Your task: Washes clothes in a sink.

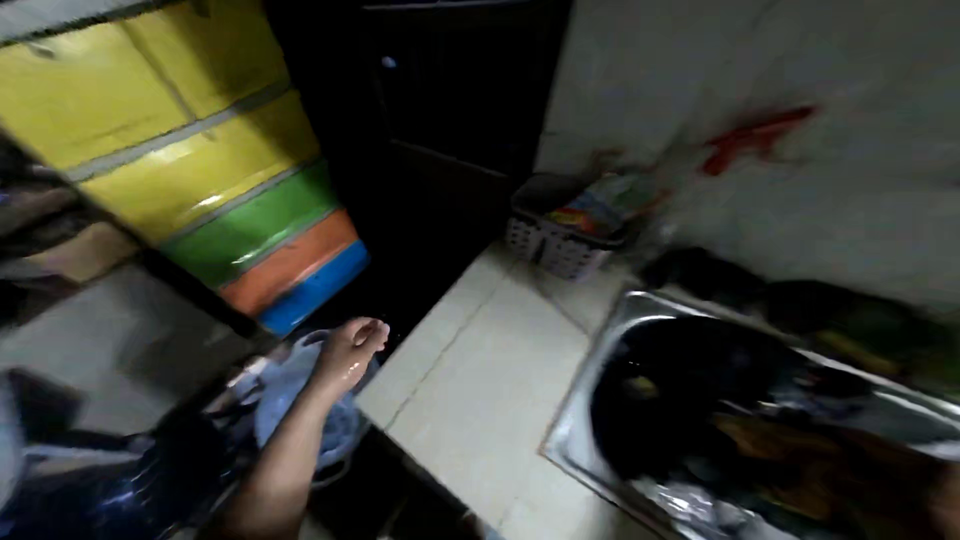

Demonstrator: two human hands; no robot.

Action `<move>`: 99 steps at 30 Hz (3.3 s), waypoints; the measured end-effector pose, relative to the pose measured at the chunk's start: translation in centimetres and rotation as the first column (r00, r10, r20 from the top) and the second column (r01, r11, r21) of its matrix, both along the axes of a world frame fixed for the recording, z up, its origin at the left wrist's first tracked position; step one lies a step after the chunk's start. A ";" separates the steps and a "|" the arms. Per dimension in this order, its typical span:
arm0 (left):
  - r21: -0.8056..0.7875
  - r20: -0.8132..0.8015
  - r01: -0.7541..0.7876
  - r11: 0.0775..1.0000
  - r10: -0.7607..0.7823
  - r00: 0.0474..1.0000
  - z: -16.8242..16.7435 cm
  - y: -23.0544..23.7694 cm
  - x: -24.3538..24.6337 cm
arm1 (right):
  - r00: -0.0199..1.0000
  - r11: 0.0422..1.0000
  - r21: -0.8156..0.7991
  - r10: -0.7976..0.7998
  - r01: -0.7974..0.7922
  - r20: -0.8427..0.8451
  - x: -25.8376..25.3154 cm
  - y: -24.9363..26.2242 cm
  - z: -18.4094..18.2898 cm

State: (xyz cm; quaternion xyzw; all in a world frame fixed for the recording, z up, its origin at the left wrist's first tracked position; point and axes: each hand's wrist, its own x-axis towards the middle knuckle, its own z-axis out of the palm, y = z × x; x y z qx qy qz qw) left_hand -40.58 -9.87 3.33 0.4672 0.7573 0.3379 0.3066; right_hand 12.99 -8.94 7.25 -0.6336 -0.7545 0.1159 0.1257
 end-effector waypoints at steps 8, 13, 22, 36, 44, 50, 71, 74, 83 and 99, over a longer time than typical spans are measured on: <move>0.231 0.392 0.587 0.776 -0.626 0.674 2.3 5.0 30.5 | 0.958 0.973 -0.058 -0.230 0.223 -0.171 6.1 2.5 2.7; 0.112 0.661 0.682 0.723 -0.567 0.492 0.0 7.4 44.2 | 0.685 0.976 -0.173 -0.217 0.134 -0.695 10.0 2.6 -2.5; -0.148 -0.355 0.898 0.415 -0.870 0.343 5.6 7.4 50.3 | 0.380 0.893 -0.424 -0.449 0.154 -0.809 16.2 0.3 -9.5; -0.216 -0.114 0.735 0.642 -0.765 0.634 6.9 9.1 49.0 | 0.627 0.939 -0.208 -0.338 0.273 -0.702 19.0 1.7 -4.9; -0.231 -0.283 0.814 0.533 -0.838 0.468 8.8 8.1 49.8 | 0.273 0.985 -0.074 -0.029 -0.156 -0.961 14.7 3.3 0.1; -0.217 -0.440 0.795 0.566 -0.784 0.438 11.2 7.6 47.2 | 0.858 0.883 -0.415 -0.376 0.219 -0.350 18.7 3.6 -6.8; 0.016 -0.254 0.704 0.710 -0.678 0.690 7.4 7.6 48.1 | 0.191 0.922 -0.336 -0.301 -0.193 -0.934 12.2 4.6 3.5; 0.014 -0.414 0.782 0.623 -0.708 0.572 9.4 6.6 49.1 | 0.093 0.921 -0.360 -0.349 -0.148 -0.932 13.1 4.5 3.0; -0.091 -0.408 0.715 0.694 -0.681 0.608 10.8 7.6 48.5 | 0.886 0.780 -0.457 -0.461 0.428 0.042 16.0 2.1 -10.4; -0.022 -0.054 0.782 0.623 -0.782 0.621 5.5 10.1 47.1 | 0.624 0.972 -0.234 -0.184 0.002 -0.760 13.3 5.4 2.2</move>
